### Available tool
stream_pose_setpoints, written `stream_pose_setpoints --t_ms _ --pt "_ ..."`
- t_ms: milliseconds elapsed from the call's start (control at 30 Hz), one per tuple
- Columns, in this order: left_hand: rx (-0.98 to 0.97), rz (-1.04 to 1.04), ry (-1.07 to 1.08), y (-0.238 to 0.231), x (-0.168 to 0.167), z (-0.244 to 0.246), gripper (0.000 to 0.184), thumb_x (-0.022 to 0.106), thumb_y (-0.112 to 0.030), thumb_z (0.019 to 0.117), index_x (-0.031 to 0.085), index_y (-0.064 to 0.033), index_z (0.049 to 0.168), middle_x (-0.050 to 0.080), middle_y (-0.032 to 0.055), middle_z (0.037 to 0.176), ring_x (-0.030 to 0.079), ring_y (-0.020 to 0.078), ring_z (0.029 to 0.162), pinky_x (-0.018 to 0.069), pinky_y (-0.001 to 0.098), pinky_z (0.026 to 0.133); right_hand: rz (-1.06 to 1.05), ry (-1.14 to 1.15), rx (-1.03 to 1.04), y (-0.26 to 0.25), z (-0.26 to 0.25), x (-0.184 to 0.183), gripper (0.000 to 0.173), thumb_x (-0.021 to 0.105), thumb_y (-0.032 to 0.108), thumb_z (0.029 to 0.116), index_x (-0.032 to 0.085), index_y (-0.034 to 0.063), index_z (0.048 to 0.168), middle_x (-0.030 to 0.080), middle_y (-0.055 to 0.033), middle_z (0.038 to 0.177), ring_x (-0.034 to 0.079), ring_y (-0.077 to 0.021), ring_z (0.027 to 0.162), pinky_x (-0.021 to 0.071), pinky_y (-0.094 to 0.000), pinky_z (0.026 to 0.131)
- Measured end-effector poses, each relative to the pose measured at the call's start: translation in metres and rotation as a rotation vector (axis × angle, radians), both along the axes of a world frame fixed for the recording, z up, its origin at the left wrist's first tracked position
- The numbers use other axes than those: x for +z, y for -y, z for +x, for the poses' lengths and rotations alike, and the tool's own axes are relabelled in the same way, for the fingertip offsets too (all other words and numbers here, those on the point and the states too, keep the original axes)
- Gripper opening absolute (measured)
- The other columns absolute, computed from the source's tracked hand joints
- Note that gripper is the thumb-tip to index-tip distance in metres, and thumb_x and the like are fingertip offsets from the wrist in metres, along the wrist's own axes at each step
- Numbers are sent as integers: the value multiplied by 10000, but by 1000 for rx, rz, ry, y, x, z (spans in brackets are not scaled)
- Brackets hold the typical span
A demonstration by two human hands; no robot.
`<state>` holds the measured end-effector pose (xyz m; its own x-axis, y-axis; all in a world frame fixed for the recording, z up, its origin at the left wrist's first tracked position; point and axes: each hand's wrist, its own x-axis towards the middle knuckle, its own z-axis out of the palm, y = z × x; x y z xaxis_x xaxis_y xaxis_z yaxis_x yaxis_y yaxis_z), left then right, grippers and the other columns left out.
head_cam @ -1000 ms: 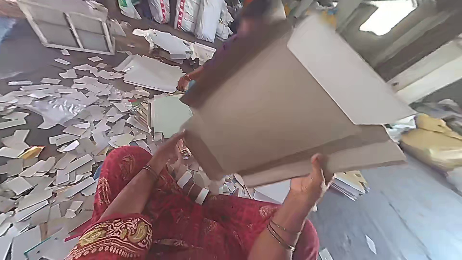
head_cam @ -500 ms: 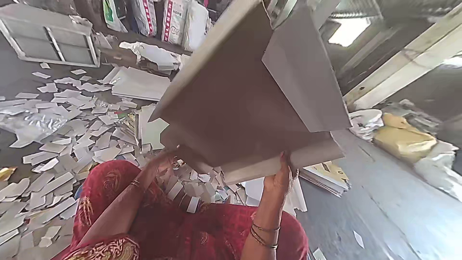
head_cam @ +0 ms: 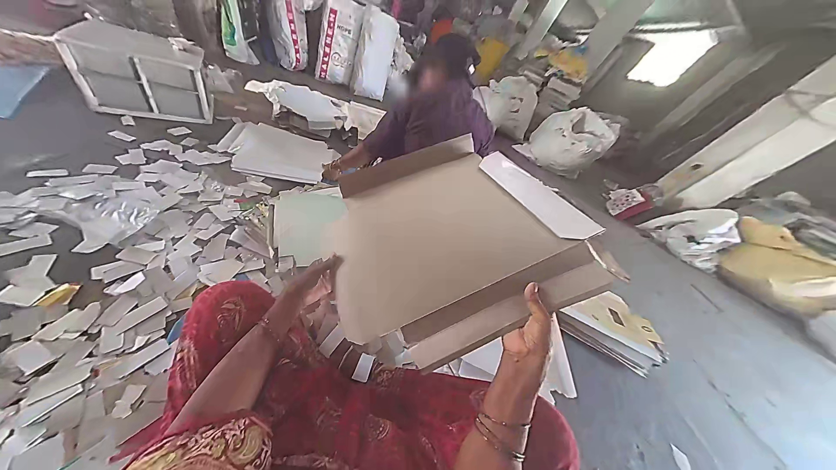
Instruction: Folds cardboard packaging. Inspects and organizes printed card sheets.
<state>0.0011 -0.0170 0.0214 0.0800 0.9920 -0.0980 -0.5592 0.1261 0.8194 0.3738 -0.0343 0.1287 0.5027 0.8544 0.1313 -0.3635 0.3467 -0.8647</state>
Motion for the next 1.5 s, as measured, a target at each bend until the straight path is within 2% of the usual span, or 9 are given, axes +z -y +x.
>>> stream_pose_setpoints --t_ms 200,367,533,700,967,1100,1200,1333,1500 --pt "139 4 -305 -20 -15 7 561 544 -236 1052 326 -60 1537 558 147 1423 634 208 1177 557 355 908 50 80 -139 8 -6 12 335 565 96 1029 509 11 1348 652 -48 1194 650 -73 1055 570 -289 926" --pt "316 338 -717 -26 -2 1 1009 769 -365 849 188 -50 1611 258 188 1650 371 327 1463 443 493 1096 133 328 -141 21 -8 19 432 655 101 940 492 -67 1304 680 -54 1115 664 -41 1026 564 -238 934" --pt "661 672 -1230 -3 51 21 1211 836 -483 763 149 87 1581 103 329 1651 157 503 1521 186 618 1224 438 753 30 23 -17 12 175 669 129 945 712 -9 1044 751 50 968 685 38 941 576 -207 899" --pt "1024 764 -1318 12 93 21 1179 822 -397 768 133 185 1526 60 455 1584 87 627 1472 93 654 1220 657 990 333 28 -27 21 250 576 29 991 735 7 1183 755 -61 1143 696 -57 1074 552 -263 993" --pt "1096 1038 -1409 15 119 11 883 645 -412 913 269 100 1526 252 388 1578 198 532 1495 87 627 1222 724 1017 324 48 -6 37 271 557 -18 982 733 -7 1188 748 -96 1154 695 -80 1095 539 -256 1018" --pt "960 1098 -1431 19 129 18 430 542 -193 986 585 38 1346 615 258 1342 536 423 1314 344 558 1148 511 1091 -183 49 -5 35 282 634 23 929 755 70 1179 763 -80 1069 730 -165 962 592 -347 870" --pt "844 1058 -1496 21 138 29 333 482 -87 1010 686 -33 1267 713 205 1188 676 386 1130 502 548 990 397 1138 -482 38 2 29 282 660 56 930 747 88 1196 746 -94 1142 704 -256 1061 550 -455 945" --pt "782 778 -1313 13 142 35 370 458 -147 1045 617 106 1264 648 337 1201 623 444 1173 447 569 1044 182 1189 -579 22 11 20 491 663 66 926 607 97 1413 561 -148 1477 478 -346 1415 318 -599 1183" --pt "881 381 -1109 2 141 6 591 497 -311 1064 441 154 1425 494 352 1428 469 366 1393 338 434 1186 -116 1138 -539 -3 20 -4 789 716 192 921 331 172 1609 199 -214 1679 155 -474 1539 133 -715 1190"
